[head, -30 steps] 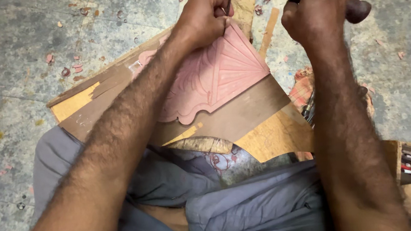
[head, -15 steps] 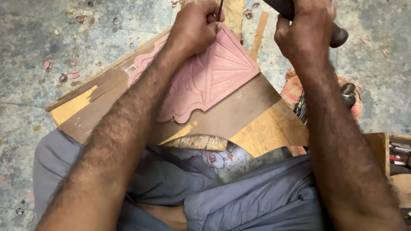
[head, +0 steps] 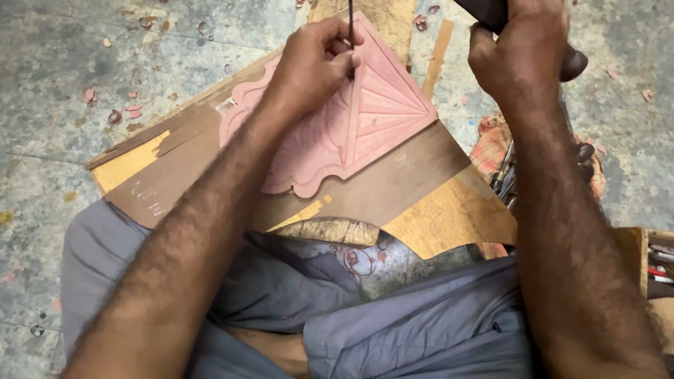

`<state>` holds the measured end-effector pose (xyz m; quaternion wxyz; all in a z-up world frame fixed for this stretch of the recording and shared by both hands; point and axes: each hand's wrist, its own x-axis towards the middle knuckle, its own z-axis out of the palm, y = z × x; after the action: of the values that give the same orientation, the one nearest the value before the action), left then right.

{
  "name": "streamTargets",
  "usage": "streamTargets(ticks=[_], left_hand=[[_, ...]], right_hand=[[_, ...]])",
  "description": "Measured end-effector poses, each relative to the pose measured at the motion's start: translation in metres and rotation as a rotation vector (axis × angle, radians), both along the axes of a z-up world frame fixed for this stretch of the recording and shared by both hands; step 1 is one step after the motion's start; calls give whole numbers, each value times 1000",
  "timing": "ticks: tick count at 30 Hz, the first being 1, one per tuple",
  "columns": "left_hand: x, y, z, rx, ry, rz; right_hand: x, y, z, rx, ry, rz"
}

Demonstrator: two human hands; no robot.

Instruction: The person carves a decorative floral pattern into a wooden panel using a chisel and a mallet.

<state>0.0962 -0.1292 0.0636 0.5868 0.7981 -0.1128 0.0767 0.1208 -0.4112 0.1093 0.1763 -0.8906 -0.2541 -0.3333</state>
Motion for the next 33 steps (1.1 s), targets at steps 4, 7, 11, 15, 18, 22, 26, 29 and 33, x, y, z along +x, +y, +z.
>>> streamTargets(ticks=[4, 7, 11, 15, 18, 22, 26, 29, 33], left_hand=[[22, -1, -5, -36, 36, -91], [32, 0, -4, -27, 99, -135], [39, -1, -3, -12, 172, -185], [45, -4, -3, 9, 199, -200], [46, -5, -1, 84, 193, -190], [44, -5, 1, 118, 183, -168], [35, -9, 7, 183, 162, -106], [27, -11, 13, 259, 135, -67], [25, -12, 14, 263, 99, -65]], right_hand=[[0, -3, 0, -13, 33, -23], [1, -5, 2, 0, 33, -16], [2, -5, 2, 19, 93, -44], [5, -5, 0, 26, 68, -14], [7, -3, 3, 34, 55, -26], [4, 1, 4, 264, 192, 58], [3, -1, 6, 158, 175, -21], [3, 2, 10, -28, 97, -71], [-4, 8, 12, 201, 179, 105]])
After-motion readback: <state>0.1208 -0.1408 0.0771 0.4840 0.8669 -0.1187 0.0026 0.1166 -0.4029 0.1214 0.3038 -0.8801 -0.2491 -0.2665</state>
